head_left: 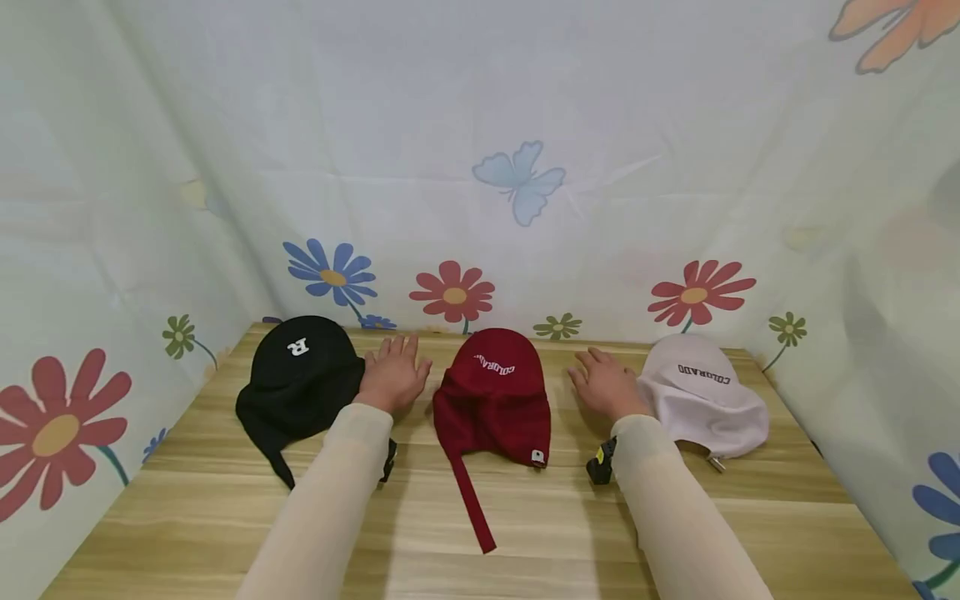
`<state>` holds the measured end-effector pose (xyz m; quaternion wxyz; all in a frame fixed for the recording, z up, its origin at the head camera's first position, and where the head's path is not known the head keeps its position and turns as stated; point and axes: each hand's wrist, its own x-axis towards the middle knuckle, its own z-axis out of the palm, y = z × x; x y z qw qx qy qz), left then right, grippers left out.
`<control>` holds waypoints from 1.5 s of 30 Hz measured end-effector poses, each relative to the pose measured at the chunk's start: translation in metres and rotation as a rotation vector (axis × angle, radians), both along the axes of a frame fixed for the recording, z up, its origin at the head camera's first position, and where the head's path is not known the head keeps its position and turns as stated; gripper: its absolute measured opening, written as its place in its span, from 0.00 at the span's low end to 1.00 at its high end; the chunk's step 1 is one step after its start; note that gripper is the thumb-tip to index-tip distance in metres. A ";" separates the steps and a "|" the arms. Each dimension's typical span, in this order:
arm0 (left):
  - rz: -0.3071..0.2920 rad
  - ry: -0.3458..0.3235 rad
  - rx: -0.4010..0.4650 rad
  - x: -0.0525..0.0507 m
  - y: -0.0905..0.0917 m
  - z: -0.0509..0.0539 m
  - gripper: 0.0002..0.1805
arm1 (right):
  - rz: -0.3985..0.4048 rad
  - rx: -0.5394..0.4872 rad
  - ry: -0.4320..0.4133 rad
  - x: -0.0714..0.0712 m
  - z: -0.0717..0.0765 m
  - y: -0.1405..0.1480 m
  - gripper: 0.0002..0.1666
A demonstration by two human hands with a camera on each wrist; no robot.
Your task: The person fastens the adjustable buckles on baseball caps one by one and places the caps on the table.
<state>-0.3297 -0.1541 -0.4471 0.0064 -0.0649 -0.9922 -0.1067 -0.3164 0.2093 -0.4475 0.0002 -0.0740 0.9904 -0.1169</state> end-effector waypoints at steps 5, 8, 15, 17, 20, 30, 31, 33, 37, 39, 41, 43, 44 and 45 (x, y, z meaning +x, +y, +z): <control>-0.001 0.004 0.002 0.001 -0.002 -0.002 0.37 | -0.003 -0.011 0.002 0.001 0.000 0.001 0.33; -0.004 0.005 0.003 0.003 -0.003 -0.002 0.37 | -0.005 -0.012 0.007 0.002 0.000 0.000 0.33; -0.024 0.032 0.013 0.006 -0.002 -0.001 0.36 | 0.009 0.006 0.040 0.007 0.006 -0.001 0.32; -0.025 0.043 0.007 0.006 -0.002 0.000 0.36 | 0.013 0.006 0.048 0.009 0.008 -0.001 0.32; -0.024 0.052 -0.001 0.007 -0.001 0.000 0.36 | 0.022 0.009 0.058 0.012 0.009 -0.001 0.32; -0.035 0.061 0.013 0.012 0.002 0.001 0.36 | 0.058 0.030 0.102 0.021 0.003 -0.004 0.33; -0.037 0.064 0.017 0.013 0.002 0.001 0.36 | 0.065 0.026 0.113 0.022 0.002 -0.006 0.33; -0.043 0.069 0.026 0.015 0.003 0.002 0.36 | 0.081 0.012 0.139 0.025 0.001 -0.009 0.33; -0.055 0.074 0.046 0.020 0.006 0.004 0.35 | 0.101 -0.016 0.181 0.032 -0.001 -0.015 0.33; -0.059 0.077 0.059 0.022 0.008 0.004 0.35 | 0.104 -0.038 0.183 0.035 0.000 -0.017 0.32; -0.064 0.077 0.080 0.024 0.010 0.003 0.35 | 0.110 -0.060 0.184 0.038 0.000 -0.019 0.32; -0.073 0.084 0.100 0.027 0.011 0.001 0.34 | 0.116 -0.077 0.178 0.041 0.000 -0.021 0.32; -0.076 0.083 0.111 0.028 0.012 0.001 0.34 | 0.119 -0.086 0.174 0.042 0.000 -0.022 0.31; -0.082 0.084 0.119 0.030 0.013 0.001 0.34 | 0.122 -0.090 0.169 0.044 0.001 -0.024 0.31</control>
